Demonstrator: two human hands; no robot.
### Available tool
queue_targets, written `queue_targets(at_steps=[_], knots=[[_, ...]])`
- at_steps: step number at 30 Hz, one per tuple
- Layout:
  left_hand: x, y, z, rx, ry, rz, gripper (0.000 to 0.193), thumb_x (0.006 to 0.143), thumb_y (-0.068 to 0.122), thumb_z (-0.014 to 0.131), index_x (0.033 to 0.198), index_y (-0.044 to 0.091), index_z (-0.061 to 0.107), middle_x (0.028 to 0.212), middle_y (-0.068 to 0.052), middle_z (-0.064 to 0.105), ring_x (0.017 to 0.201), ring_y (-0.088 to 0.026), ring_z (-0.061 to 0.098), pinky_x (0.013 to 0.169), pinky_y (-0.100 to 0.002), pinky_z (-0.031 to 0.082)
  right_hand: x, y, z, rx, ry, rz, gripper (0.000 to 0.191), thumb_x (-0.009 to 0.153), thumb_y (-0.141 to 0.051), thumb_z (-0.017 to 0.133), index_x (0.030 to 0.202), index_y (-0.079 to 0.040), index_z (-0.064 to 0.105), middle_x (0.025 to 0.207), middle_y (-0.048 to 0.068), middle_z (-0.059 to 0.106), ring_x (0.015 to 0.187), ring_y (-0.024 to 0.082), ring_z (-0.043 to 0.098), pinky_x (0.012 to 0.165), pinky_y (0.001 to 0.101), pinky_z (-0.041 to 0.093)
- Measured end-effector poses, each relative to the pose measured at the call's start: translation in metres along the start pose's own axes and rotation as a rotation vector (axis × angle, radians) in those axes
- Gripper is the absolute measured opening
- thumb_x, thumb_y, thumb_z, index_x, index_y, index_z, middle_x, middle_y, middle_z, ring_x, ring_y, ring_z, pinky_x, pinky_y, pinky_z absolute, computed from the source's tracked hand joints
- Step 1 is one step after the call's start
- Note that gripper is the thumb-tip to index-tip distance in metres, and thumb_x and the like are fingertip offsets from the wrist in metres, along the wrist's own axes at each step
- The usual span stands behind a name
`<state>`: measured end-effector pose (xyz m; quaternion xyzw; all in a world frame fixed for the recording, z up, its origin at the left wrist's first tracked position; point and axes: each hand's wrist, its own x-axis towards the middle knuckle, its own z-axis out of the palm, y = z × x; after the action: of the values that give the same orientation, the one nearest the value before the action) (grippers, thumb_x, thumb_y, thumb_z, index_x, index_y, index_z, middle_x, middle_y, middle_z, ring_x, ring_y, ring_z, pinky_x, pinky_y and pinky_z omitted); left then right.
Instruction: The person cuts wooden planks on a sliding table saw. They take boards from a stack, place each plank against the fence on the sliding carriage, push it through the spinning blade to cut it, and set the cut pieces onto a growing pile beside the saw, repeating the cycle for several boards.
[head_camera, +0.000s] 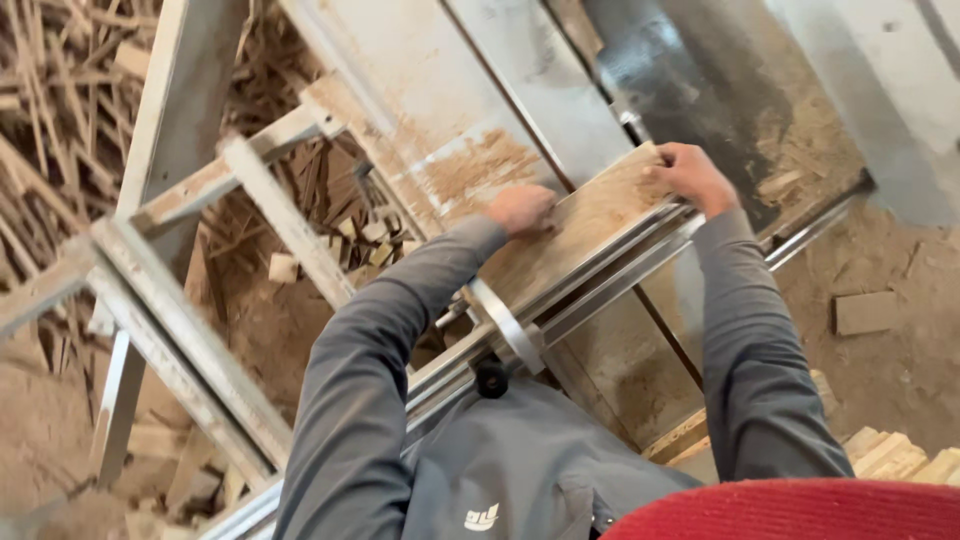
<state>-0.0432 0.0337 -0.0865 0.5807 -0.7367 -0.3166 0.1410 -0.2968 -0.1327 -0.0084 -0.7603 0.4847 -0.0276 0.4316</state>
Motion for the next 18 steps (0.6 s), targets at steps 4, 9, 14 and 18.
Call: queue_targets(at_steps=[4, 9, 14, 18], knots=[[0.009, -0.004, 0.006, 0.037, 0.006, 0.017, 0.037, 0.078, 0.042, 0.082, 0.088, 0.008, 0.074, 0.087, -0.018, 0.073, 0.080, -0.038, 0.071, 0.068, -0.051, 0.057, 0.005, 0.000, -0.003, -0.337, -0.048, -0.153, 0.037, 0.091, -0.021, 0.081, 0.118, 0.002, 0.073, 0.103, 0.010, 0.071, 0.091, 0.017, 0.065, 0.078, 0.0336, 0.050], [0.009, -0.006, 0.004, -0.154, 0.157, 0.100, 0.041, 0.064, 0.032, 0.090, 0.091, 0.007, 0.073, 0.089, -0.018, 0.071, 0.085, -0.037, 0.069, 0.068, -0.049, 0.054, 0.016, 0.015, -0.016, 0.133, -0.084, 0.084, 0.052, 0.094, -0.017, 0.084, 0.135, 0.006, 0.061, 0.114, 0.008, 0.066, 0.096, 0.017, 0.062, 0.072, 0.0316, 0.050], [0.020, 0.009, -0.031, -0.685, 0.131, 0.127, 0.060, 0.060, 0.022, 0.093, 0.106, 0.005, 0.058, 0.090, -0.012, 0.072, 0.087, -0.026, 0.073, 0.073, -0.039, 0.060, -0.001, 0.003, -0.062, 0.211, 0.064, -0.125, 0.050, 0.094, -0.015, 0.085, 0.133, 0.002, 0.057, 0.115, 0.007, 0.063, 0.100, 0.017, 0.063, 0.079, 0.0319, 0.054], [0.055, 0.061, -0.069, -0.606, 0.396, 0.234, 0.047, 0.072, 0.020, 0.087, 0.108, 0.007, 0.061, 0.089, -0.010, 0.072, 0.084, -0.025, 0.073, 0.077, -0.040, 0.059, -0.059, -0.060, -0.125, 0.042, 0.238, -0.325, 0.042, 0.094, -0.014, 0.082, 0.126, -0.001, 0.058, 0.113, 0.007, 0.063, 0.100, 0.018, 0.064, 0.080, 0.0335, 0.054]])
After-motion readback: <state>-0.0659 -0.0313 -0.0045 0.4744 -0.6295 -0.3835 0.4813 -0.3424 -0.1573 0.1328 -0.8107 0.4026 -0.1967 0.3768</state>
